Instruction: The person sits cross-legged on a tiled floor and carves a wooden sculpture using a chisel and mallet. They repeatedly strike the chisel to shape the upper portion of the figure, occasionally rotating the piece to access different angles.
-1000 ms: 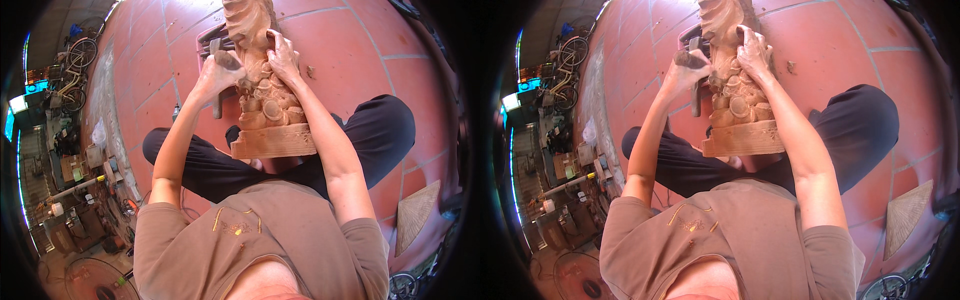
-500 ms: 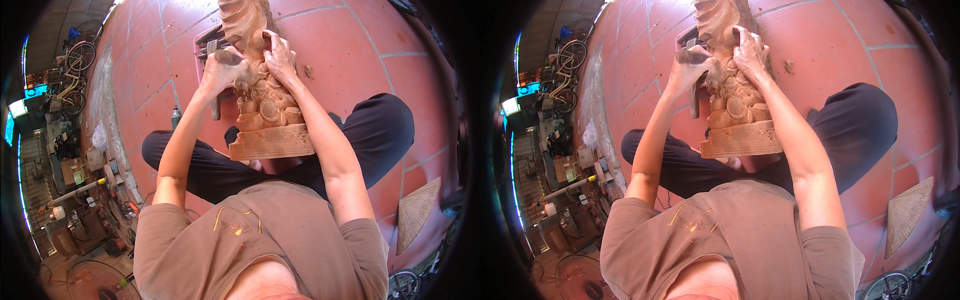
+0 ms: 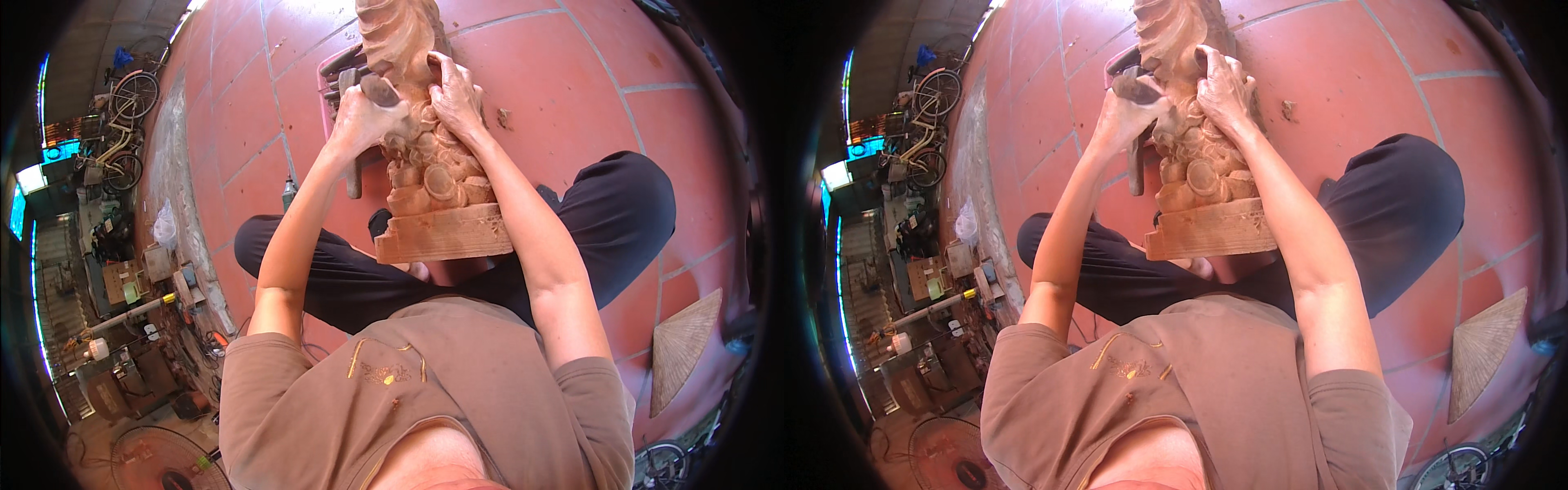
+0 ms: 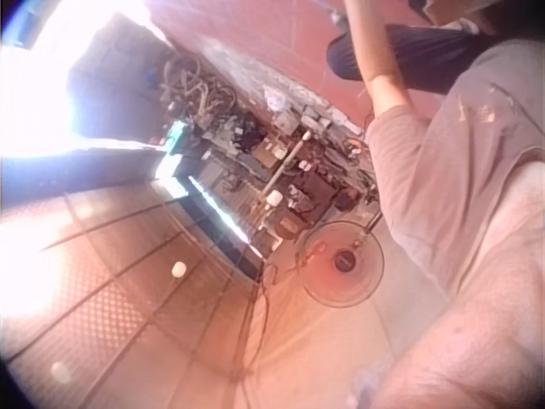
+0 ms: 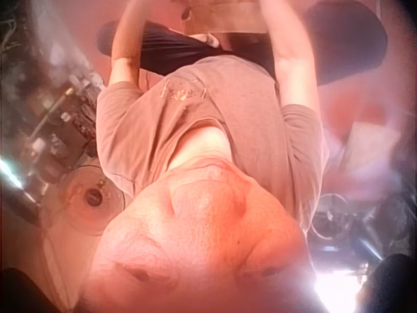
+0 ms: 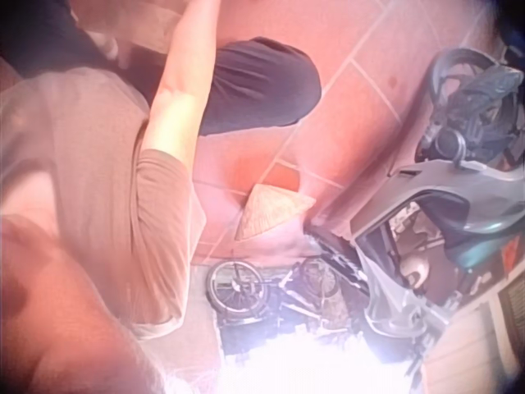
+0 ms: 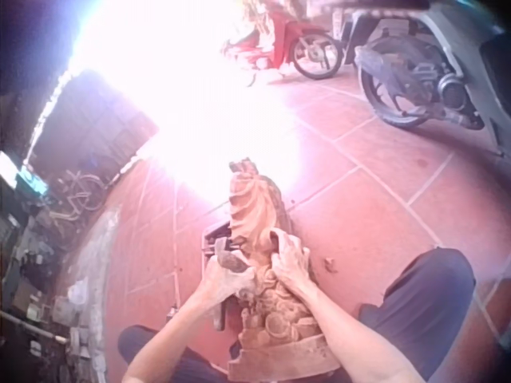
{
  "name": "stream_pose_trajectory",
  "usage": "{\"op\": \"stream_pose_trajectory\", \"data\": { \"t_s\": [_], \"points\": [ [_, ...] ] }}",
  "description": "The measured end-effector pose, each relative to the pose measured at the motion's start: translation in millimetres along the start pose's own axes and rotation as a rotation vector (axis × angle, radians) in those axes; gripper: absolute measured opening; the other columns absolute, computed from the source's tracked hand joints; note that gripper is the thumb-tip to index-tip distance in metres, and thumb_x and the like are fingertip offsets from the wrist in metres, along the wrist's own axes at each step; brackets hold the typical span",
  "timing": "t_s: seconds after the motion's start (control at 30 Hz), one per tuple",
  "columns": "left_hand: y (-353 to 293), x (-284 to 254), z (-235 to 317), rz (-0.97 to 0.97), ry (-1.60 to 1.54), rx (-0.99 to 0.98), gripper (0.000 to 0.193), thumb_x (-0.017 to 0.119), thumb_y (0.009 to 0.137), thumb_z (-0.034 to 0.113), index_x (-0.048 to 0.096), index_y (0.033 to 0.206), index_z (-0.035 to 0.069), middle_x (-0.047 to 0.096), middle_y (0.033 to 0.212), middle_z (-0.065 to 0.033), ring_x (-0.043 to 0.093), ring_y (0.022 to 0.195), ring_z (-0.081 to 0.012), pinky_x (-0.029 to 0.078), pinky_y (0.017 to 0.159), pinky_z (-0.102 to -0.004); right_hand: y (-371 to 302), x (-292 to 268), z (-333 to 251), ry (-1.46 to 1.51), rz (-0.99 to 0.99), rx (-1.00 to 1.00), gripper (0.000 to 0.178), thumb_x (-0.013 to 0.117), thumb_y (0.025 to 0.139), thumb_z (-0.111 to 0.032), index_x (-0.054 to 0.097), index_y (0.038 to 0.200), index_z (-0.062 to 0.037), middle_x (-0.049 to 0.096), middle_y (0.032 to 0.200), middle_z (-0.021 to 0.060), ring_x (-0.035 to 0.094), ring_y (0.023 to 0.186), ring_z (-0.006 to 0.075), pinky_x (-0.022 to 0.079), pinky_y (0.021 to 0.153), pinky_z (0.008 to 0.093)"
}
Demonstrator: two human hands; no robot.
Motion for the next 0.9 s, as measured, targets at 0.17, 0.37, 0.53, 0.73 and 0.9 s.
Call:
{"op": "stream_pose_trajectory", "data": {
  "t_s": [0.17, 0.37, 0.53, 0.73, 0.9],
  "points": [
    [15, 18, -7, 0.125, -0.146, 0.165, 0.008, 0.072, 0.088, 0.012, 0.069, 0.089, 0.005, 0.066, 0.076, 0.0009, 0.059, 0.072, -0.0065, 0.049, 0.068, -0.0248, -1, -2, -7, -0.073, 0.038, -0.006, 0.056, 0.060, 0.085, -0.008, 0.049, 0.139, -0.0184, 0.063, 0.131, 0.0076, 0.054, 0.126, 0.0279, 0.042, 0.105, 0.0456],
    [-12, 4, 3, -0.026, -0.124, 0.010, 0.014, 0.075, 0.083, 0.015, 0.066, 0.086, 0.004, 0.070, 0.078, -0.0044, 0.063, 0.070, -0.0101, 0.053, 0.070, -0.0307, -2, -7, -10, -0.126, 0.011, 0.049, 0.056, 0.061, 0.086, -0.009, 0.048, 0.140, -0.0188, 0.061, 0.134, 0.0071, 0.053, 0.128, 0.0281, 0.041, 0.105, 0.0475],
    [9, 8, -2, 0.111, -0.110, 0.139, 0.013, 0.074, 0.087, 0.016, 0.068, 0.092, 0.005, 0.067, 0.078, 0.0012, 0.060, 0.074, -0.0077, 0.050, 0.071, -0.0275, 0, -3, -5, -0.063, 0.036, -0.002, 0.056, 0.061, 0.086, -0.009, 0.049, 0.140, -0.0194, 0.061, 0.134, 0.0070, 0.053, 0.128, 0.0278, 0.040, 0.104, 0.0489],
    [3, 19, -11, 0.098, -0.056, 0.181, 0.017, 0.075, 0.082, 0.017, 0.065, 0.091, 0.005, 0.067, 0.076, -0.0057, 0.062, 0.073, -0.0131, 0.051, 0.073, -0.0315, -1, -3, -9, -0.057, 0.025, 0.004, 0.058, 0.061, 0.085, -0.009, 0.049, 0.141, -0.0199, 0.061, 0.134, 0.0063, 0.052, 0.129, 0.0274, 0.039, 0.104, 0.0492],
    [4, 1, -1, 0.037, 0.033, 0.043, 0.022, 0.075, 0.078, 0.024, 0.070, 0.086, 0.004, 0.073, 0.078, -0.0094, 0.069, 0.074, -0.0184, 0.054, 0.074, -0.0339, -1, -5, -7, -0.088, 0.019, 0.038, 0.059, 0.060, 0.085, -0.008, 0.048, 0.141, -0.0212, 0.060, 0.135, 0.0054, 0.050, 0.130, 0.0268, 0.038, 0.103, 0.0500]
  ]
}}
Point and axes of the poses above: each hand's wrist, its own y-axis towards the middle knuckle, its own x-axis out of the palm, z = x × y, the point moved 1 cm from there along y, towards the middle knuckle
